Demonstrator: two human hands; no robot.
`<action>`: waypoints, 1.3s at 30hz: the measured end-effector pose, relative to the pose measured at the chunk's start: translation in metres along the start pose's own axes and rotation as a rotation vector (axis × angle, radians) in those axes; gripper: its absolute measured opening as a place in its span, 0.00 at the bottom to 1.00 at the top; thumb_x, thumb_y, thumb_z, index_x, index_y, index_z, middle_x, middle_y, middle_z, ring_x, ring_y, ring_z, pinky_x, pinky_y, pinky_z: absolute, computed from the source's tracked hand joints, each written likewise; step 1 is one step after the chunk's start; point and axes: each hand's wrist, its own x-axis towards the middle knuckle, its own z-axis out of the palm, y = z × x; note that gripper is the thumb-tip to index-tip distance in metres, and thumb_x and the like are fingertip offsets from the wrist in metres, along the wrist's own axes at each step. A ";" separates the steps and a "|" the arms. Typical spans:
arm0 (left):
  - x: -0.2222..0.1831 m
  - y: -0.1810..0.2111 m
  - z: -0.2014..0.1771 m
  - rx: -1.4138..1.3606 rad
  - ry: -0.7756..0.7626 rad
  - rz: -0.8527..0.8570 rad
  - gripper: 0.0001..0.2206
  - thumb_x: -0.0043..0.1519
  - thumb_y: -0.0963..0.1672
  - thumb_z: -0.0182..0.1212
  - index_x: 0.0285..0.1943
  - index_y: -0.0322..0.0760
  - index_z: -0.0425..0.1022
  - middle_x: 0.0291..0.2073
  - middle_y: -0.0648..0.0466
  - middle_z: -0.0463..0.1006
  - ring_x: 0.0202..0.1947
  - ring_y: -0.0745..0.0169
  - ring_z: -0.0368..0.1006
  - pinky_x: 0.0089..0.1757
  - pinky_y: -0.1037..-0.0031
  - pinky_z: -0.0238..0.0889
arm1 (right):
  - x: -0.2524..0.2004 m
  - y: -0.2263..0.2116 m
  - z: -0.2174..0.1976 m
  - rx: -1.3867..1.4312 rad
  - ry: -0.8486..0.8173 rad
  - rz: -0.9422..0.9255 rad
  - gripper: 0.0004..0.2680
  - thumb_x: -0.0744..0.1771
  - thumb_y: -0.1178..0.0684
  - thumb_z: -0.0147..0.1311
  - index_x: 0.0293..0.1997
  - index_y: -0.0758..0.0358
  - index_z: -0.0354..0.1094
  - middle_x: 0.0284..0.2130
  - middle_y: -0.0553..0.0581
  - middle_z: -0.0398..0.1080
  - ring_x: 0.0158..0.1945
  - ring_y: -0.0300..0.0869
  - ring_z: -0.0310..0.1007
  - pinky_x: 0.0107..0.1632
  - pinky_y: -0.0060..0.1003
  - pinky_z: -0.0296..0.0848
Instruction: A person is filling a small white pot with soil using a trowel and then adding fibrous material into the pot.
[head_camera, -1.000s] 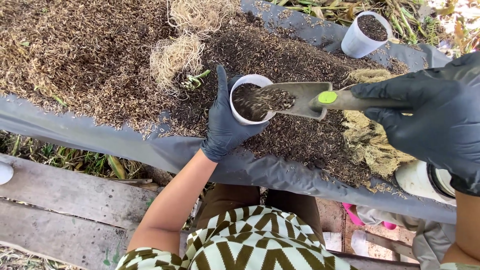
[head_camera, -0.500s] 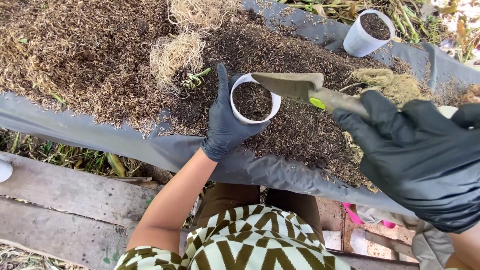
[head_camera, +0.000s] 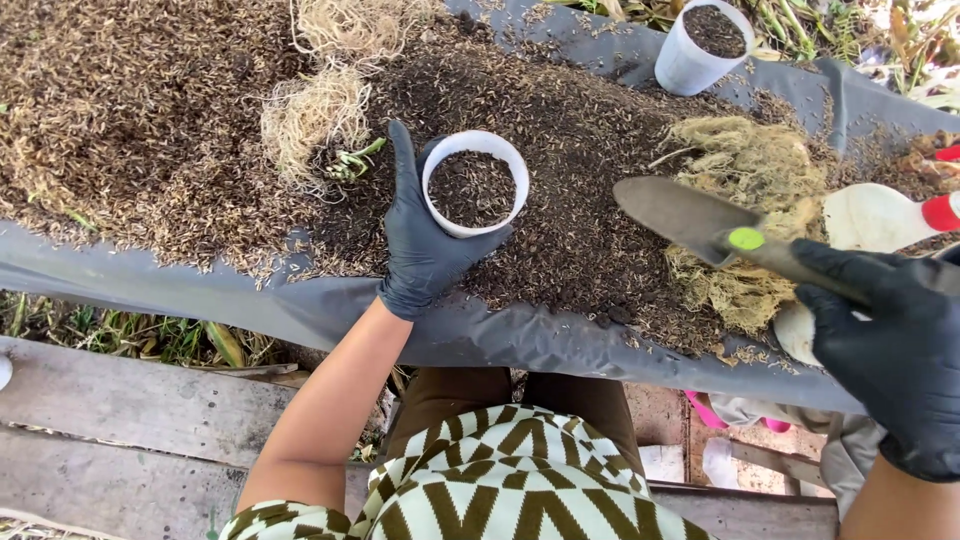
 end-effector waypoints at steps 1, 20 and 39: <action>0.001 0.000 0.000 0.020 0.008 -0.021 0.62 0.49 0.53 0.83 0.83 0.47 0.29 0.66 0.55 0.76 0.60 0.56 0.80 0.58 0.67 0.74 | -0.001 -0.004 0.002 -0.083 -0.042 0.007 0.15 0.68 0.65 0.60 0.64 0.66 0.77 0.47 0.67 0.76 0.46 0.51 0.73 0.50 0.42 0.74; -0.003 -0.017 0.009 -0.150 0.008 -0.097 0.68 0.41 0.48 0.91 0.83 0.49 0.31 0.67 0.44 0.71 0.61 0.31 0.72 0.60 0.43 0.69 | -0.009 -0.036 0.144 0.472 0.239 0.053 0.08 0.66 0.63 0.65 0.49 0.63 0.79 0.43 0.68 0.78 0.50 0.62 0.76 0.58 0.51 0.73; -0.003 -0.013 0.007 -0.051 -0.024 0.017 0.63 0.52 0.51 0.82 0.82 0.47 0.23 0.70 0.49 0.70 0.67 0.48 0.73 0.65 0.60 0.69 | 0.019 -0.010 0.062 0.234 0.067 0.186 0.13 0.67 0.61 0.68 0.57 0.65 0.75 0.47 0.57 0.77 0.52 0.43 0.79 0.53 0.34 0.78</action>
